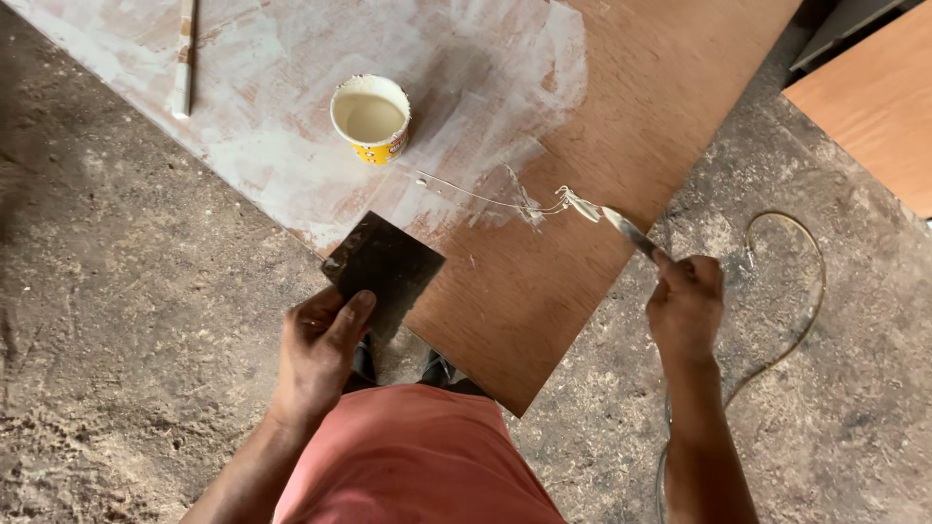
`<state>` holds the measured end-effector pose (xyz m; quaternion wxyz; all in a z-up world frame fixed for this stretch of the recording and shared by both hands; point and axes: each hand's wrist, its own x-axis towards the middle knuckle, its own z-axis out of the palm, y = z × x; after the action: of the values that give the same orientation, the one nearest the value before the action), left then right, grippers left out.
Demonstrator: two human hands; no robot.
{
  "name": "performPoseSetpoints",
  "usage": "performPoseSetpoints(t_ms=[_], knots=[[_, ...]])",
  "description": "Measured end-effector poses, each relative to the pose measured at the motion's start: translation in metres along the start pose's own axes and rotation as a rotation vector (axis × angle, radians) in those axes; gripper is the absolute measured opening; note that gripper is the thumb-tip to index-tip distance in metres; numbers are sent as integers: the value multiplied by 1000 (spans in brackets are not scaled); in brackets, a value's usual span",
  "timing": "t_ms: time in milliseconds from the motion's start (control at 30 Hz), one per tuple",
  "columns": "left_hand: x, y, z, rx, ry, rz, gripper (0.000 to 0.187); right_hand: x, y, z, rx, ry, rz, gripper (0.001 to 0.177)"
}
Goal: The person applies white putty to a large wooden board using a small metal scraper, spreading the substance across the surface in broad strokes and then scraping the tool clean on the edge of a paper cup.
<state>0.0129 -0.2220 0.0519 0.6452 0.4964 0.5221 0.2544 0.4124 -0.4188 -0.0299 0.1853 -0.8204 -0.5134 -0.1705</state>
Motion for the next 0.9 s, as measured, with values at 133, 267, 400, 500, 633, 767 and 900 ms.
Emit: performPoseSetpoints(t_ms=[133, 267, 400, 500, 633, 767, 900], knots=[[0, -4, -12, -2, 54, 160, 29, 10, -14, -14, 22, -18, 105, 23], [-4, 3, -29, 6, 138, 208, 31, 49, -70, -7, 321, -62, -15, 17], [-10, 14, -45, 25, 212, 115, 15, 98, -134, -13, 301, -89, -105, 16], [-9, 12, -56, -124, 185, 191, 12, 139, -172, -14, 278, -62, -274, 17], [-9, 5, -74, -75, 212, 149, 17, 200, -216, 5, 123, -29, -518, 18], [-8, -1, -91, -9, 253, 133, 27, 244, -256, 43, -74, -57, -755, 17], [-2, -9, -105, -75, 250, 98, 23, 262, -275, 74, -187, -40, -890, 15]])
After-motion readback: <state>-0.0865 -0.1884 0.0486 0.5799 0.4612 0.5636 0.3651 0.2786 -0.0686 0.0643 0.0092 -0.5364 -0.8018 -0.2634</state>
